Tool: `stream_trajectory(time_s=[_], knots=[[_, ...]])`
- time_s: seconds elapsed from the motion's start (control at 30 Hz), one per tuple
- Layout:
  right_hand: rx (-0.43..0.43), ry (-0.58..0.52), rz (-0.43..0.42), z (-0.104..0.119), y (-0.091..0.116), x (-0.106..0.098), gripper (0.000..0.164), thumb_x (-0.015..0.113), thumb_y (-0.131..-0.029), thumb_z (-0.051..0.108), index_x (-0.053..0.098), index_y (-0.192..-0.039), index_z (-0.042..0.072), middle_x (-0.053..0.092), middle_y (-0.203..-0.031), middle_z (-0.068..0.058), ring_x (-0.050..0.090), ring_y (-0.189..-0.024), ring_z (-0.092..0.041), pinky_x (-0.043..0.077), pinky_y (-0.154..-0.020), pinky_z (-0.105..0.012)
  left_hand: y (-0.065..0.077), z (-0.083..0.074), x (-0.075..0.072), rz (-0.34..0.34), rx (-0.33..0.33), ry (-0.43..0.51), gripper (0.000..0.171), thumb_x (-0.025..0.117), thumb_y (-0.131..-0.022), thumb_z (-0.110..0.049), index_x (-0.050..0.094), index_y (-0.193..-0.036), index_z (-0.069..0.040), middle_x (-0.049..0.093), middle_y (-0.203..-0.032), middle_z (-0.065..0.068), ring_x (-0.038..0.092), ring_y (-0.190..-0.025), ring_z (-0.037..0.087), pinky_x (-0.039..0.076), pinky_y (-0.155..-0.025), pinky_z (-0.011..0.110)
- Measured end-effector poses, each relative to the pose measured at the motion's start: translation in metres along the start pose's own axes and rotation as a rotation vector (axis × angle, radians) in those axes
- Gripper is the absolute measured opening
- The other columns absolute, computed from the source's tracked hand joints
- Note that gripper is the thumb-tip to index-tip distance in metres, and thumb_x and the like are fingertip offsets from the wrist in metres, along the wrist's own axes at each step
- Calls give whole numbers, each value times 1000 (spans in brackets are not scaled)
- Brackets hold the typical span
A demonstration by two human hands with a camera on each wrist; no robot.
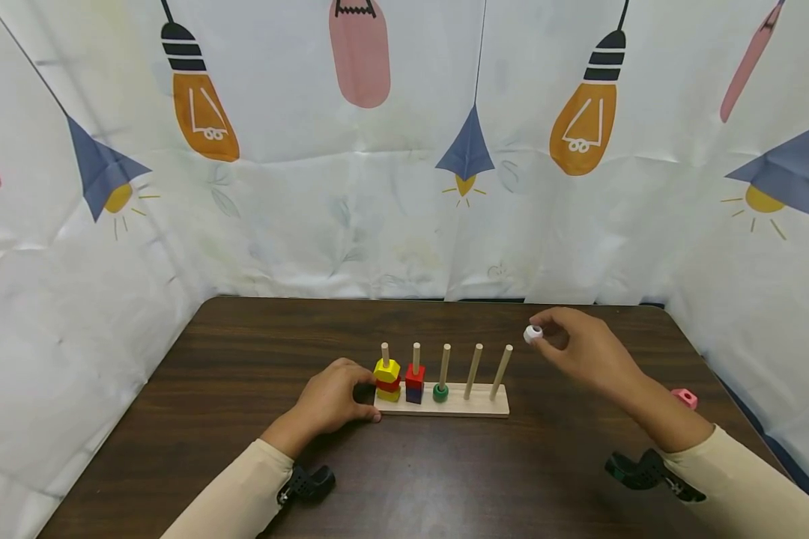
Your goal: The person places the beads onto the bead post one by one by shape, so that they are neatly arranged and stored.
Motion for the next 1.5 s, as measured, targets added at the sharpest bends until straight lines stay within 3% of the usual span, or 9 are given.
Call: stream_trajectory(time_s=[0.6,0.77,1.2,1.5], knots=[[-134,-21,-40,39,-9,-11,25,78,-92,13,71,-116,8,73,-102,0,69,-83,-13,55,-71,-39,1,0,-1,-4,5,-2,52,96,-68,-40,79,-112,-17,70,-112,-3,60,-114,21,53,-90,48],[-151,-34,-29,47,-9,-10,23,78,-93,16,72,-115,11,72,-101,5,67,-83,-10,55,-71,-36,1,-1,-2,-7,9,0,53,96,-68,-40,79,-112,-18,70,-113,-3,60,-115,21,53,-89,49],[-205,-69,-38,66,-14,0,27,79,-91,11,72,-117,9,70,-107,0,69,-89,-18,56,-75,-39,1,0,-1,-9,4,2,52,96,-68,-40,79,-112,-19,70,-113,-3,60,-115,21,53,-88,50],[-218,-70,-40,77,-16,7,29,81,-90,13,72,-117,11,69,-109,0,66,-90,-15,56,-76,-39,1,0,0,-5,-1,0,51,96,-68,-40,79,-111,-19,71,-112,-5,60,-114,20,53,-89,48]])
Point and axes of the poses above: each hand's wrist, its own y-axis away from the middle knuckle, its own x-axis out of the palm, z = x × y, the point moved 5 cm from there along -y, towards the middle knuckle
